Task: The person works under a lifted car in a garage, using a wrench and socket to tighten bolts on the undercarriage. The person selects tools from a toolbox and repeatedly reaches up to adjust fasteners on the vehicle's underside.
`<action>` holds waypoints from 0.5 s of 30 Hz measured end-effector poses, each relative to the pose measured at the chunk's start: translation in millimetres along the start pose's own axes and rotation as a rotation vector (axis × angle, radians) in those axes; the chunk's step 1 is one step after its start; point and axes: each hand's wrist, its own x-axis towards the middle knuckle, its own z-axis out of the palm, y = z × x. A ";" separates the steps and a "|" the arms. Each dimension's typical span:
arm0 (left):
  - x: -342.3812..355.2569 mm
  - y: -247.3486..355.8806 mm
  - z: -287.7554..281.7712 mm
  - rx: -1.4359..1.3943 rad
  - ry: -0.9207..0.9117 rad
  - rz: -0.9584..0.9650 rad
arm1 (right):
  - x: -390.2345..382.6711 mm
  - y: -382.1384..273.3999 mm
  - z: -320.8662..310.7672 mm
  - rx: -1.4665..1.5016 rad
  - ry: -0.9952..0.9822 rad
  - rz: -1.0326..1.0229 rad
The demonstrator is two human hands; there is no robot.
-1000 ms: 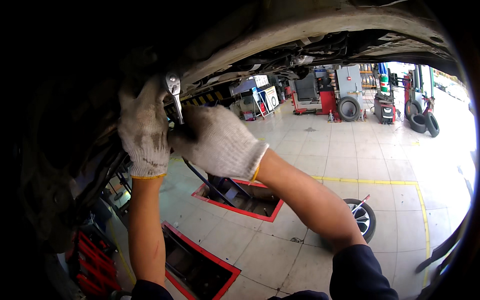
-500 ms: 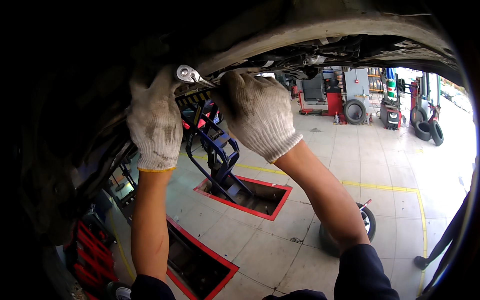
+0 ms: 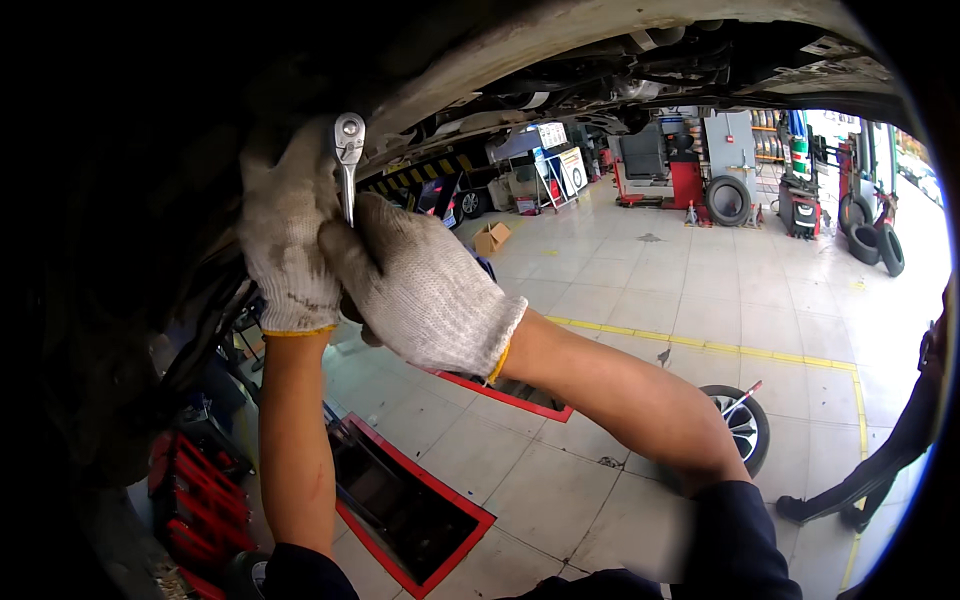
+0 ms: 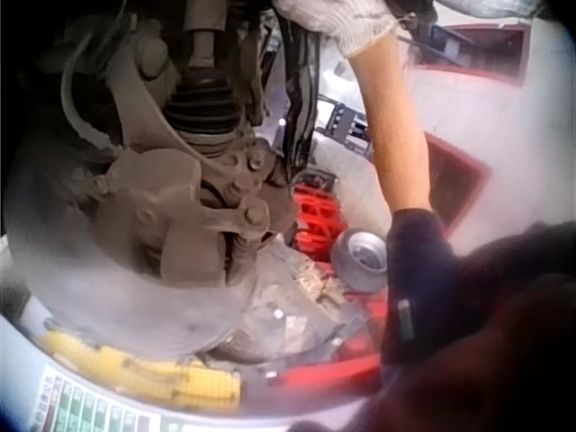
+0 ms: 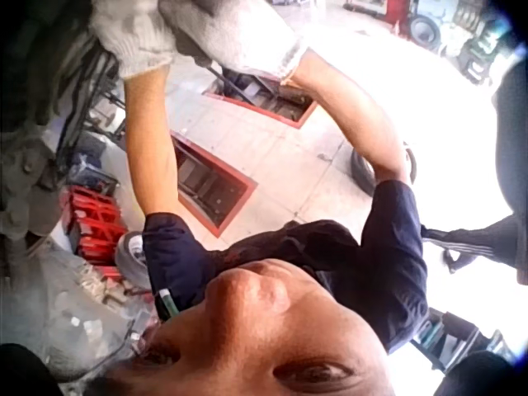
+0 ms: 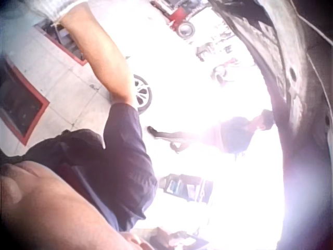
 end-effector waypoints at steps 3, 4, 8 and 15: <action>-4.6 -6.1 6.1 -0.018 0.111 0.075 | 2.1 13.0 -17.6 -0.076 -0.057 -0.012; -3.6 -6.6 7.7 -0.020 0.166 0.106 | 4.7 27.8 -28.2 -0.396 0.036 -0.198; -1.0 -0.7 8.5 -0.055 0.156 0.094 | 5.0 41.5 -17.5 -0.587 0.243 -0.207; -5.2 -11.3 -4.9 -0.260 -0.030 0.110 | -3.5 21.6 -6.0 -0.009 0.029 0.044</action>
